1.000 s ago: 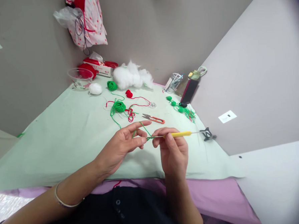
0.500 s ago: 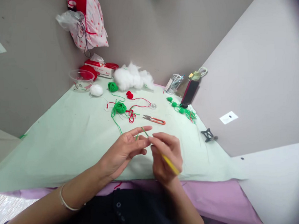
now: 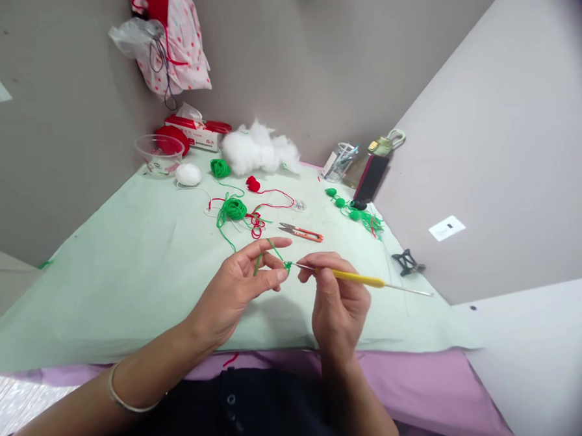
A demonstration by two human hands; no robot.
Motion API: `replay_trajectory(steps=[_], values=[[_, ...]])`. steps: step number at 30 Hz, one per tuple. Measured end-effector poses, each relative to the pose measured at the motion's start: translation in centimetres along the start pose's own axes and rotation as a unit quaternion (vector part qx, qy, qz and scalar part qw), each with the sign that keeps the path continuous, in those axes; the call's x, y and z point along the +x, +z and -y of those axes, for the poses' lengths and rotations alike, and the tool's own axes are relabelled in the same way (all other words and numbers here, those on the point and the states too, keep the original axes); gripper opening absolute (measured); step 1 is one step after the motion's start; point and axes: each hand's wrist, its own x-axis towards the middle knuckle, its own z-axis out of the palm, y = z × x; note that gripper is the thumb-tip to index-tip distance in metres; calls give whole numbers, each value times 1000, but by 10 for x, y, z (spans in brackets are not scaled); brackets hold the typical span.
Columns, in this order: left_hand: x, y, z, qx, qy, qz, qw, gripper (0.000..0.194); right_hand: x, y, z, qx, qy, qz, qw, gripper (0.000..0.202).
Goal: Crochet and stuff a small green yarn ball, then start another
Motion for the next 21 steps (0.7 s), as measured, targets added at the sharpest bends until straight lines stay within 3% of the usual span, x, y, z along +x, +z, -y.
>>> replay_trajectory(steps=[5,8,12,13,15,18,21], values=[[2,-1,5,-2,17,10,1000,46,1,1,0,-4,-38,40,998,21],[2,1,10,-17,26,6,999,51,-2,4,-4,-83,-79,54,992,24],[3,1,10,-102,-67,29,992,45,-7,3,-11,-226,-213,20,950,31],[3,0,9,-123,-91,31,988,42,-6,1,-11,-221,-213,14,952,29],[5,-4,5,-144,-106,18,984,34,-2,-3,-8,-155,-145,2,977,23],[5,-7,1,-135,-70,7,988,31,4,-5,-2,-21,-33,-24,999,19],[3,-4,1,-91,-34,32,995,35,5,-3,-1,36,-3,30,999,17]])
